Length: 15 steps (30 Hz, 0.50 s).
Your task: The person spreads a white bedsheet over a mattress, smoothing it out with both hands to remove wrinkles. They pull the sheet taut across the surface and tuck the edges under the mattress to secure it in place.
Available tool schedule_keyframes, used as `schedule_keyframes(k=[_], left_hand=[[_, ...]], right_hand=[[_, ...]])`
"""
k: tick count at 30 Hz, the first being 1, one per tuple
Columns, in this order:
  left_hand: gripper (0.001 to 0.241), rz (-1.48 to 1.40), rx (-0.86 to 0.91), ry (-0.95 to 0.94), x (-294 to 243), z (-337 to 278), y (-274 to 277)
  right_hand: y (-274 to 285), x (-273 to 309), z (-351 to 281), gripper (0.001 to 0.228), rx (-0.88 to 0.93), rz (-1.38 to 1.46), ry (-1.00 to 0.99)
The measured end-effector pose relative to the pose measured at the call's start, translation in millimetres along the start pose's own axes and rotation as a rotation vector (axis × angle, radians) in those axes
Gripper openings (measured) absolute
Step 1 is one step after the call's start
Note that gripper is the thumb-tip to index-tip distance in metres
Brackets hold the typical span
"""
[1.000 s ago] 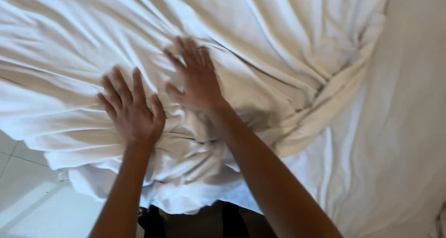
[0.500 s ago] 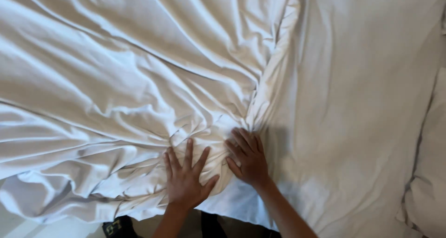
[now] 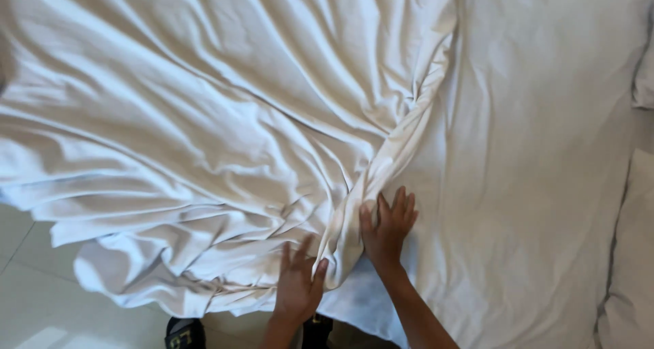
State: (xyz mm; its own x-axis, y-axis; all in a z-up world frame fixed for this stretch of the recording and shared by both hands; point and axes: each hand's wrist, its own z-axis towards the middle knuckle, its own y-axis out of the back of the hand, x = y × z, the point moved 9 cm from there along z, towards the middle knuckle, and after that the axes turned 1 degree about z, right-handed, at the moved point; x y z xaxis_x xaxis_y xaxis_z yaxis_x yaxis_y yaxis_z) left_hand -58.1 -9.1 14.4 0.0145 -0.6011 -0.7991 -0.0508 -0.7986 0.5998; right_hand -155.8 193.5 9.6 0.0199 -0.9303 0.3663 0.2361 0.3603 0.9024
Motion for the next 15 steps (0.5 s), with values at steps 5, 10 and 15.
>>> schedule_keyframes(k=[5,10,15], left_hand=[[0.052,-0.452,0.078,0.418,55.6,-24.7,25.2],[0.072,-0.307,0.020,0.760,175.6,-49.8,51.8],[0.050,-0.357,-0.360,0.786,187.4,-49.0,163.7]], right_hand=[[-39.6,74.2,26.1,0.065,0.160,0.745,-0.163],[-49.8,203.0,43.9,0.078,0.186,0.582,0.061],[-111.5,255.3,15.3,0.082,0.207,-0.022,0.255]])
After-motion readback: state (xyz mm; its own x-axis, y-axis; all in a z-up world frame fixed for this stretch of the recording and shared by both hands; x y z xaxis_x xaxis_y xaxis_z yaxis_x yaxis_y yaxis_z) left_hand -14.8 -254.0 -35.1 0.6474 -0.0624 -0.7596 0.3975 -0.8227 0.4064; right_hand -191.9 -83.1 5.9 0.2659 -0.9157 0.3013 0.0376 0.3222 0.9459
